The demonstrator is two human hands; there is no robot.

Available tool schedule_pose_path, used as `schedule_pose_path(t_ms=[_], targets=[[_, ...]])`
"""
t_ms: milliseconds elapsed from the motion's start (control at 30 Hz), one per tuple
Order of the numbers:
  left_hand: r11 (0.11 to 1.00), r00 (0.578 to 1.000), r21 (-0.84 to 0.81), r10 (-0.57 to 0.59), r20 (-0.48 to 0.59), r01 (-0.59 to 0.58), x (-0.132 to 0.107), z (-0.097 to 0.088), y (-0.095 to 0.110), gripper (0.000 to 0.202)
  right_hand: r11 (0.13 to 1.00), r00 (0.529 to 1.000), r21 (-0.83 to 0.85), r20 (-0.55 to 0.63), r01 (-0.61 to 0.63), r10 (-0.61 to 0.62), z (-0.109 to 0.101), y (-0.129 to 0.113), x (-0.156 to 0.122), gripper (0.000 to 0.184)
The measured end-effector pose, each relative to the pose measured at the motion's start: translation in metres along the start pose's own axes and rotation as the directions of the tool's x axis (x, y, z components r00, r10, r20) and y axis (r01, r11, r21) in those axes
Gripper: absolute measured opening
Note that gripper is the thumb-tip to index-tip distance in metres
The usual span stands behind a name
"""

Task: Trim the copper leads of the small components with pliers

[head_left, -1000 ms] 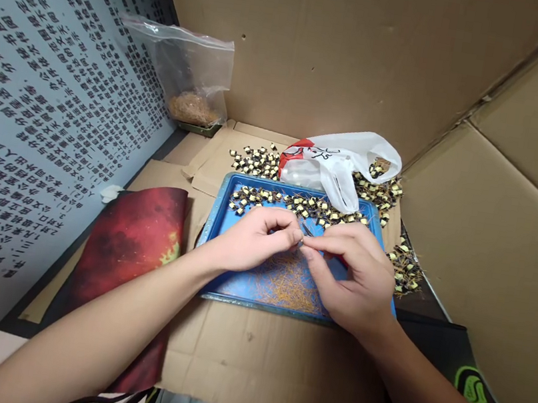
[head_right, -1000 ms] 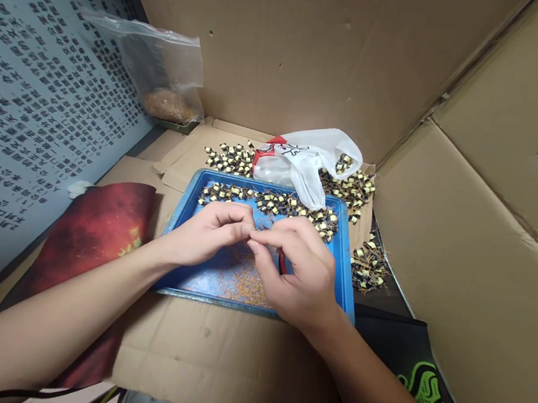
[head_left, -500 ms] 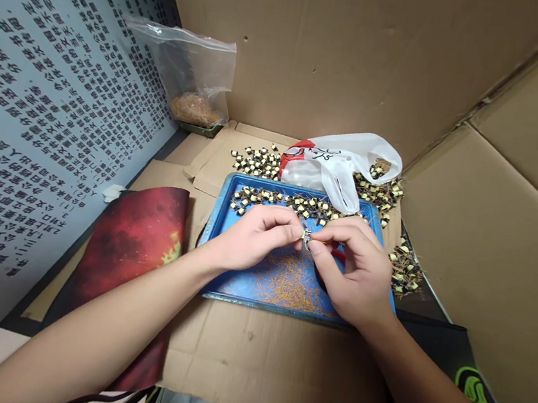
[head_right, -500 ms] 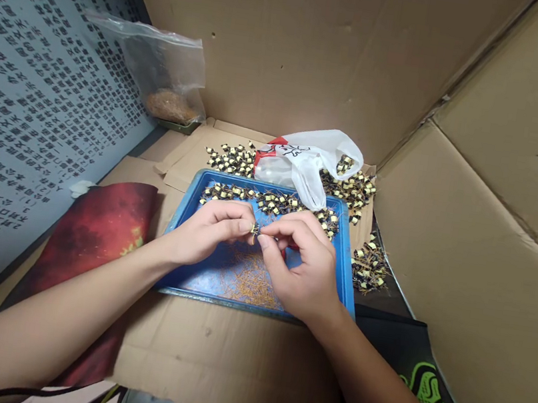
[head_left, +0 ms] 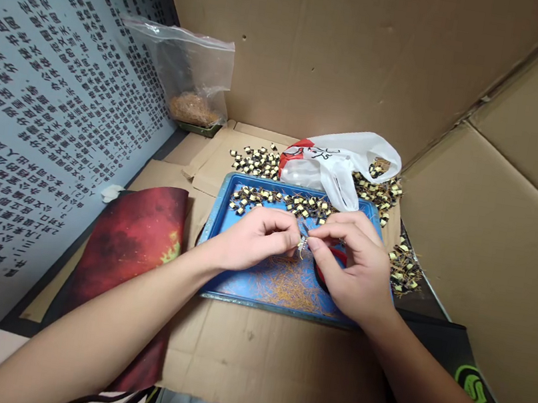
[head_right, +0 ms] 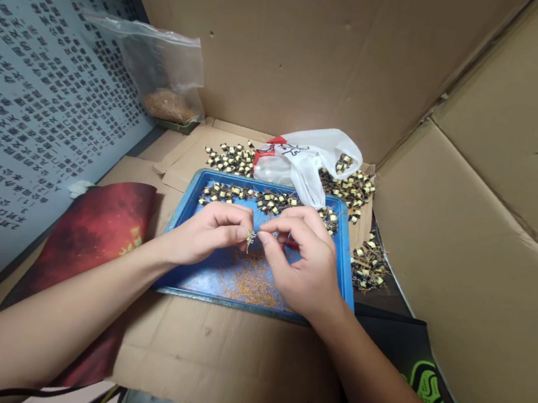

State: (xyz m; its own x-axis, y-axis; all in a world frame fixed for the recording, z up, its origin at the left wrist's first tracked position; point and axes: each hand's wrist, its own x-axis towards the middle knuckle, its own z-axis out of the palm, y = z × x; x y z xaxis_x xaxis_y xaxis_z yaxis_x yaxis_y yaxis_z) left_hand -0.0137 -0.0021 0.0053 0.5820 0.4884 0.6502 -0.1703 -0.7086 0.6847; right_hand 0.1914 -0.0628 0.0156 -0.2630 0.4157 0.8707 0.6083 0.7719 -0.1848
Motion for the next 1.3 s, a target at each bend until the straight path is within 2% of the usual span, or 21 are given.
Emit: schedule_pose_path(t_ms=[167, 267, 367, 467, 533, 600, 667, 733, 767, 833, 933, 1033, 1133, 1300], targets=[[0.998, 0.999, 0.042, 0.036, -0.005, -0.035, 0.0, 0.0, 0.0, 0.032, 0.989, 0.991, -0.081, -0.051, 0.123, -0.128, -0.002, 0.0, 0.0, 0.012], [0.996, 0.999, 0.082, 0.037, 0.003, -0.037, 0.0, 0.0, 0.001, 0.032, 0.952, 0.959, -0.163, -0.071, 0.259, -0.273, -0.003, 0.002, 0.0, 0.019], [0.993, 0.999, 0.111, 0.032, 0.013, -0.033, 0.0, 0.001, 0.001, 0.034, 0.896, 0.921, -0.251, -0.041, 0.365, -0.387, -0.003, 0.006, 0.0, 0.026], [0.992, 0.999, 0.124, 0.029, 0.031, -0.032, 0.001, 0.002, 0.002, 0.033, 0.883, 0.914, -0.268, -0.027, 0.385, -0.406, -0.003, 0.007, 0.0, 0.027], [0.991, 0.999, 0.131, 0.027, 0.038, -0.032, 0.001, 0.003, 0.002, 0.032, 0.905, 0.927, -0.229, -0.027, 0.358, -0.374, -0.002, 0.006, 0.001, 0.026], [0.99, 0.999, 0.134, 0.034, 0.039, -0.039, 0.0, 0.004, 0.001, 0.03, 0.941, 0.952, -0.158, -0.019, 0.299, -0.306, -0.002, 0.005, 0.002, 0.023], [0.991, 0.998, 0.125, 0.047, 0.047, -0.053, 0.0, 0.004, 0.0, 0.029, 0.979, 0.982, -0.067, 0.015, 0.191, -0.19, -0.002, 0.004, 0.003, 0.02], [0.992, 0.996, 0.105, 0.064, 0.055, -0.07, 0.0, 0.004, -0.001, 0.028, 0.999, 0.996, 0.043, 0.082, 0.018, -0.021, -0.001, 0.005, 0.003, 0.018], [0.992, 0.996, 0.096, 0.071, 0.053, -0.076, 0.0, 0.004, -0.001, 0.028, 0.99, 0.989, 0.108, 0.131, -0.088, 0.074, -0.001, 0.006, 0.003, 0.017], [0.993, 0.996, 0.087, 0.077, 0.035, -0.08, -0.001, 0.004, -0.001, 0.026, 0.92, 0.942, 0.257, 0.238, -0.296, 0.237, 0.0, 0.009, 0.004, 0.014], [0.993, 0.997, 0.084, 0.079, 0.019, -0.08, 0.0, 0.003, -0.002, 0.024, 0.747, 0.865, 0.451, 0.364, -0.489, 0.346, 0.0, 0.013, 0.007, 0.018], [0.993, 0.997, 0.086, 0.083, 0.008, -0.083, 0.0, 0.003, -0.001, 0.028, 0.6, 0.814, 0.551, 0.425, -0.58, 0.396, -0.001, 0.013, 0.009, 0.025], [0.991, 0.996, 0.094, 0.091, 0.003, -0.091, 0.0, 0.003, -0.001, 0.032, 0.479, 0.757, 0.587, 0.494, -0.653, 0.426, -0.003, 0.012, 0.009, 0.023], [0.989, 0.994, 0.104, 0.105, 0.015, -0.106, -0.001, 0.002, -0.001, 0.034, 0.375, 0.709, 0.605, 0.545, -0.702, 0.449, -0.004, 0.011, 0.009, 0.02]])
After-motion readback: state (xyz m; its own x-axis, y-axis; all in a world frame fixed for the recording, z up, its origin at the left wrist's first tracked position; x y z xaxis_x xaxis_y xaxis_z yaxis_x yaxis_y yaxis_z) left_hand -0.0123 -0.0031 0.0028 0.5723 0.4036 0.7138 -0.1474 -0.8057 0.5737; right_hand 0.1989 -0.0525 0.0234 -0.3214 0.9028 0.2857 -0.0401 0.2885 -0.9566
